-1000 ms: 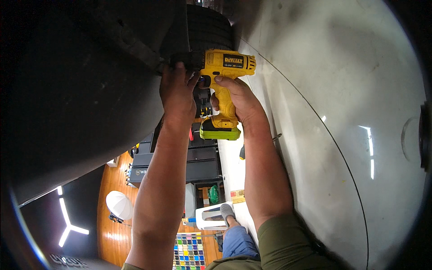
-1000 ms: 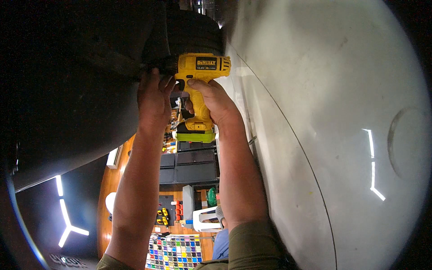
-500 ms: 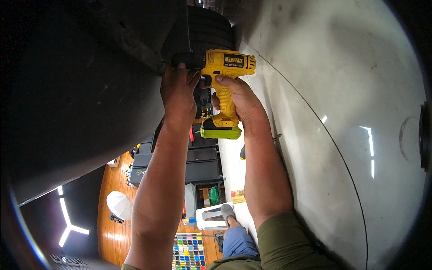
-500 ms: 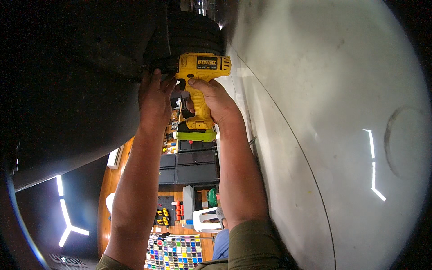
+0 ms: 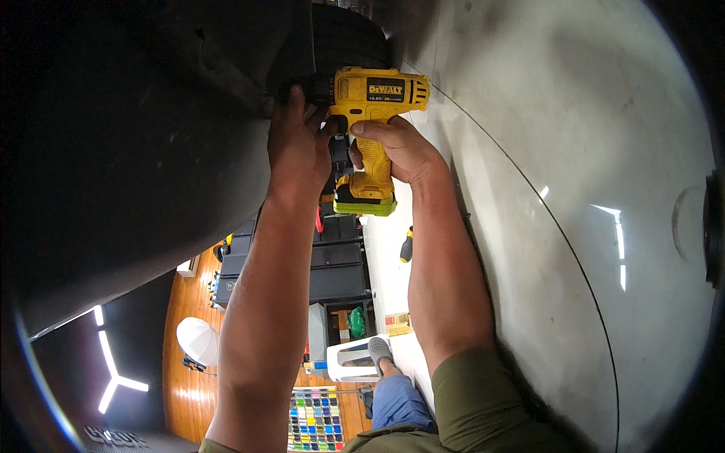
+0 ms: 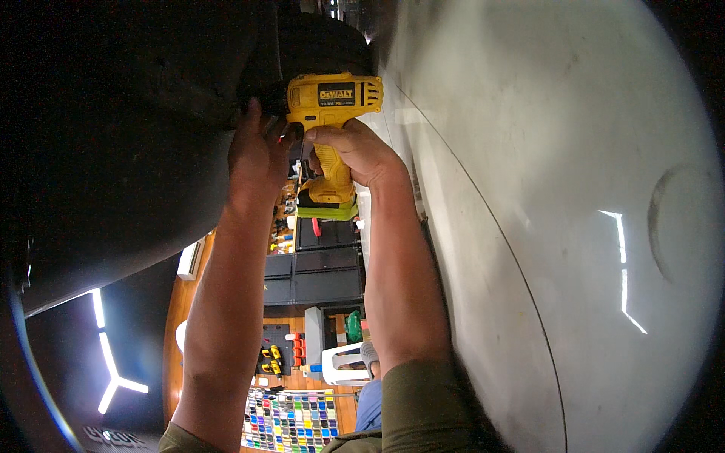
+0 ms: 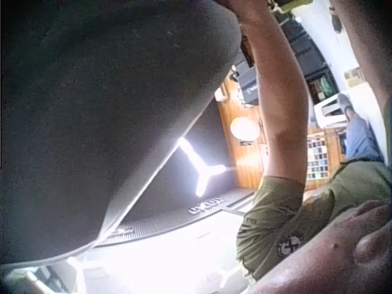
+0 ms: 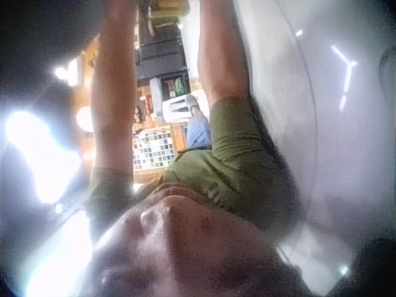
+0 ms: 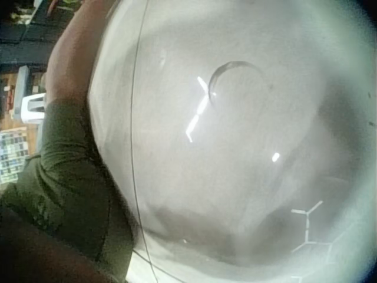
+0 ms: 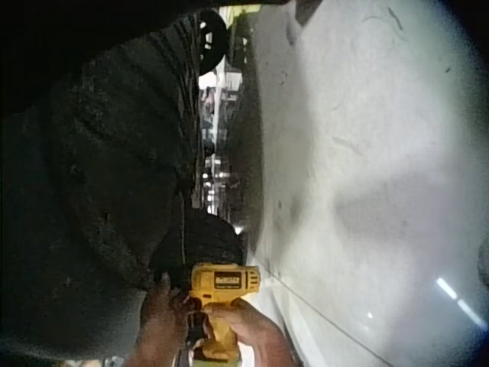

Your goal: The person uses a screwdriver to loosen a fastener under the front bumper of a white car, then retrieves a cordless drill and uses it to remove a bolt from the same area. The person walks to a tool cart and drawer to select tools during the process.

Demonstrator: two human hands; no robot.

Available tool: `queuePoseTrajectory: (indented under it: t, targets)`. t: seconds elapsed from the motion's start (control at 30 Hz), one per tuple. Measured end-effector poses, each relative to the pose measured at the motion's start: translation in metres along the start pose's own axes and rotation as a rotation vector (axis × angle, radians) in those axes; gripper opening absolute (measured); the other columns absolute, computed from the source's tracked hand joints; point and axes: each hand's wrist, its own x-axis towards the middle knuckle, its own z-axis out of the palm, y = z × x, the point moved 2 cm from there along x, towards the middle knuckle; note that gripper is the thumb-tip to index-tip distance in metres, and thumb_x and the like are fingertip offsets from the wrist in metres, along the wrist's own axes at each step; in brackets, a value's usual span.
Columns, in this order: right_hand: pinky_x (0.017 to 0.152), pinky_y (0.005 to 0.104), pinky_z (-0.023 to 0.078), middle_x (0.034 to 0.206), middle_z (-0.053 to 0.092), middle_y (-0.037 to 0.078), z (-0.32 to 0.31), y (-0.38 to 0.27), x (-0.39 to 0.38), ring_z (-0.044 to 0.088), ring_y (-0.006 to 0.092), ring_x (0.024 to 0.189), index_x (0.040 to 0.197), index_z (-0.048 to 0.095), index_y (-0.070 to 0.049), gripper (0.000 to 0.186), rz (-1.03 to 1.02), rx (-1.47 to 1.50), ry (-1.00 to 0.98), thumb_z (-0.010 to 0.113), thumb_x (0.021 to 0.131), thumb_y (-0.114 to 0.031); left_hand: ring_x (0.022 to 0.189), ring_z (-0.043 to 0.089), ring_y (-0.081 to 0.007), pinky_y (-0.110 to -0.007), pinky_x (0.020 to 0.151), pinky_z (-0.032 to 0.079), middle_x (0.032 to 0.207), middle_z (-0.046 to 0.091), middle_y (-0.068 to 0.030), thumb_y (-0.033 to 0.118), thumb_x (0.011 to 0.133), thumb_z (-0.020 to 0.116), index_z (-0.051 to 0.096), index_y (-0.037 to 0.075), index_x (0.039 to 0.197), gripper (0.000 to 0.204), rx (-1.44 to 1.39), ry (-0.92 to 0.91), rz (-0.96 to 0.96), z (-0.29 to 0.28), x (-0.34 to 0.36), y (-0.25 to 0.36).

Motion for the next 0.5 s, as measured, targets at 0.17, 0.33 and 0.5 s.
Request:
queuePoseTrajectory:
  t: [0.17, 0.33, 0.5]
  targets:
    - [0.053, 0.0292, 0.049, 0.082, 0.063, 0.007, -0.004, 0.000, 0.003, 0.062, 0.0175, 0.061, 0.100, 0.059, -0.002, 0.026, 0.012, 0.023, 0.009, 0.070, 0.078, -0.011, 0.131, 0.032, -0.0326, -0.048, 0.108, 0.026, 0.140, 0.034, -0.0178, 0.030, 0.096, 0.047, 0.019, 0.006, 0.141, 0.058, -0.036, -0.031, -0.079, 0.004, 0.007, 0.004]
    - [0.051, 0.0284, 0.048, 0.081, 0.063, 0.007, 0.008, -0.002, -0.005, 0.061, 0.0166, 0.059, 0.099, 0.059, -0.003, 0.026, -0.003, 0.020, 0.055, 0.071, 0.078, -0.013, 0.129, 0.035, -0.0320, -0.046, 0.107, 0.029, 0.139, 0.036, -0.0180, 0.030, 0.095, 0.049, 0.019, 0.006, 0.141, 0.060, -0.065, -0.048, -0.087, -0.003, 0.002, 0.009]
    - [0.049, 0.0284, 0.047, 0.079, 0.062, 0.006, 0.019, -0.008, -0.014, 0.059, 0.0158, 0.056, 0.100, 0.058, -0.004, 0.028, -0.019, 0.021, 0.048, 0.071, 0.078, -0.015, 0.124, 0.041, -0.0310, -0.043, 0.102, 0.033, 0.136, 0.038, -0.0184, 0.027, 0.094, 0.050, 0.019, 0.004, 0.140, 0.060, -0.041, -0.016, -0.070, -0.002, -0.004, 0.015]
